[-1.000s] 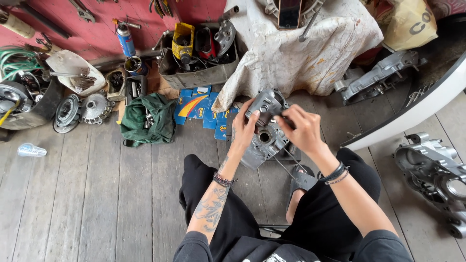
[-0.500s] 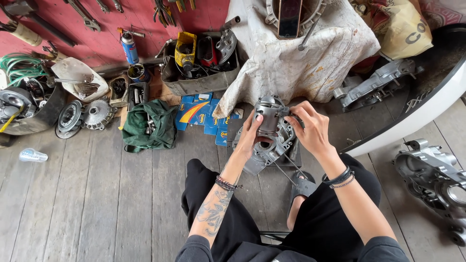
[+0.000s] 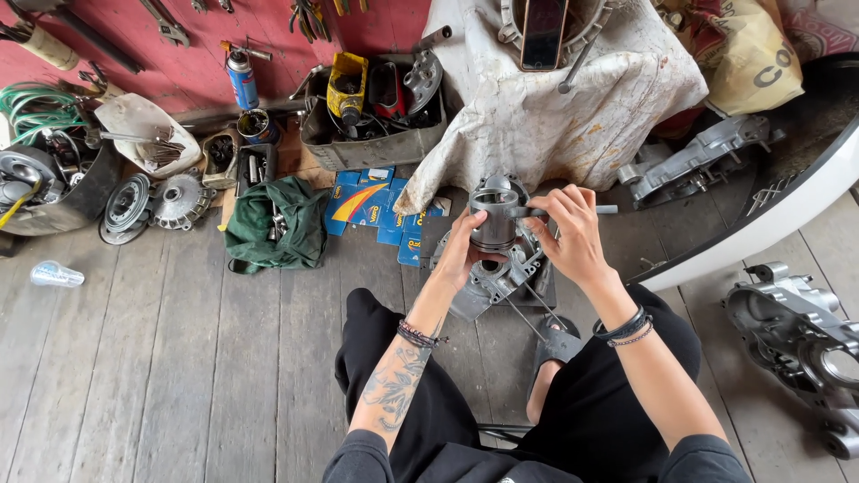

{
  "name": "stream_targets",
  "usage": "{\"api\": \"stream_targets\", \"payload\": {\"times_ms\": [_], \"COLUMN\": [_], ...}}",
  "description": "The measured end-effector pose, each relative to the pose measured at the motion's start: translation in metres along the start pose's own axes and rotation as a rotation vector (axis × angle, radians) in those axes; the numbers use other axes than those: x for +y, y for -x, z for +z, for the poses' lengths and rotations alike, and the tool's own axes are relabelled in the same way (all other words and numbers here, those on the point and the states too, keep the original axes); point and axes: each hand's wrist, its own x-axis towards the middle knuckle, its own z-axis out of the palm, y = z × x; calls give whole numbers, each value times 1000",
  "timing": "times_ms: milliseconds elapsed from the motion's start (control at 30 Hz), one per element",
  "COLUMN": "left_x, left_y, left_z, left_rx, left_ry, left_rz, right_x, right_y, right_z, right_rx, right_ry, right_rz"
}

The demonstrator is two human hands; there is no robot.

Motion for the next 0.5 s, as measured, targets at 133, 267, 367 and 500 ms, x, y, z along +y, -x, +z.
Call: {"api": "stream_targets", "payload": {"times_ms": [133, 267, 367, 500], "left_x": [3, 16, 8, 1], "left_y": [3, 10, 6, -12], "left_z": [15, 25, 14, -7], "left_rx": [32, 50, 69, 74], "left_ry": [122, 107, 19, -220], "left_rz": [-59, -43, -10, 103], "right_x": [0, 2, -1, -11], "right_y": [2, -1, -4, -4], "right_z": [-2, -1, 6, 12], "right_rx": [-25, 10, 30, 38], "right_ry": [-65, -139, -175, -234], "right_rz": [53, 101, 110, 105]}}
